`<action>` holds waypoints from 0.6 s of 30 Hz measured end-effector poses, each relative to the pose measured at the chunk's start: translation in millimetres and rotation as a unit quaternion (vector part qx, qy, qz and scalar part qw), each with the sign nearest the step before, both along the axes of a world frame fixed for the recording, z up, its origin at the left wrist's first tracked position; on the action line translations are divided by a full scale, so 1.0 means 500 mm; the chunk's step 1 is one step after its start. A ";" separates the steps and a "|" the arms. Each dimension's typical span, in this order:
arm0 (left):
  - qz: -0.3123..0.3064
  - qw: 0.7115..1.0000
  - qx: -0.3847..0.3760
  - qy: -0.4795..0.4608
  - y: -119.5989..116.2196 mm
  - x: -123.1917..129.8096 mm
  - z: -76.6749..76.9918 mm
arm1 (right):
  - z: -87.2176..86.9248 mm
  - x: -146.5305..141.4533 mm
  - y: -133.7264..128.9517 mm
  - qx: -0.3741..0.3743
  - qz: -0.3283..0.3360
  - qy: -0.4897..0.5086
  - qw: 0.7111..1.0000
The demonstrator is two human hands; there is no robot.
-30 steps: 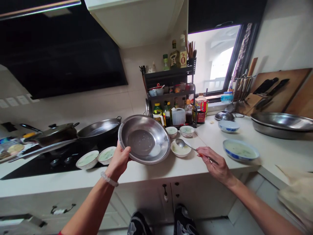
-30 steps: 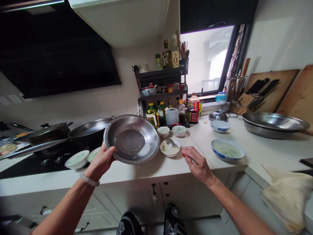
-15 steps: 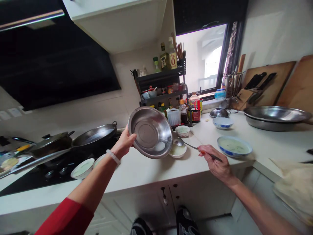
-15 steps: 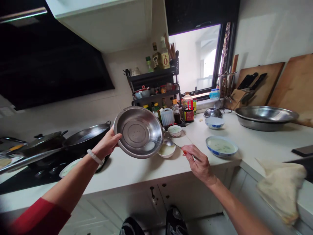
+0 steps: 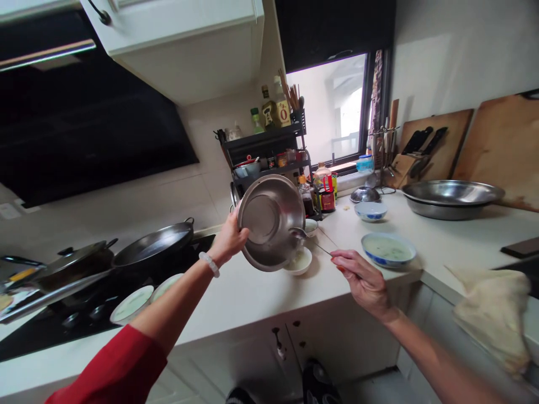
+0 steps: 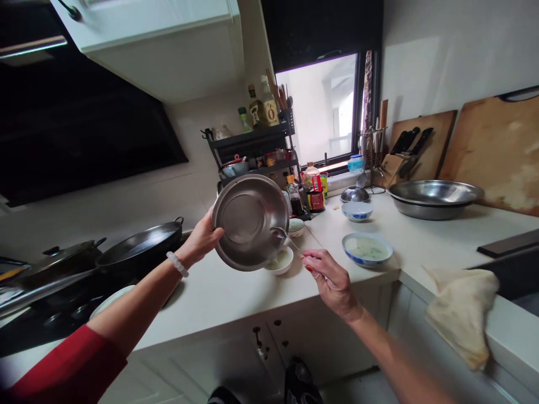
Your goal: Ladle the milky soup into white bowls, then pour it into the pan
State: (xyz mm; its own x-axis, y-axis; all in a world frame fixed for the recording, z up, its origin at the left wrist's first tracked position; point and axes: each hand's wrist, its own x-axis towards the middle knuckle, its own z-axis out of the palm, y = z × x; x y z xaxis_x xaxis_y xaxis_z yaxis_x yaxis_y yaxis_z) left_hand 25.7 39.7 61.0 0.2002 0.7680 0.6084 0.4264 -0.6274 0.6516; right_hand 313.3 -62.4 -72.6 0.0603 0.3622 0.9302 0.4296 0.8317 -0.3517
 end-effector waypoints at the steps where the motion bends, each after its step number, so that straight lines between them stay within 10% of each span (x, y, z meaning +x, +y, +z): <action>1: 0.004 0.999 0.021 0.034 0.002 0.005 0.000 | -0.001 -0.006 0.001 -0.003 0.007 -0.008 1.000; 18: 0.004 0.978 0.131 0.164 0.006 0.046 -0.006 | -0.033 -0.072 0.041 0.118 0.005 -0.179 0.977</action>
State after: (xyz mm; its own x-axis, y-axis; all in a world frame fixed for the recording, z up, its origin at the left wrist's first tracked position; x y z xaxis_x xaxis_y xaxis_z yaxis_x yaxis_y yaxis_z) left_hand 48.5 42.4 58.2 0.4111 0.5974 0.6885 0.5914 -0.7496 0.2972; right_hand 277.5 -41.9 -89.0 -0.2870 0.1337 0.9486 0.4815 0.8762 0.0222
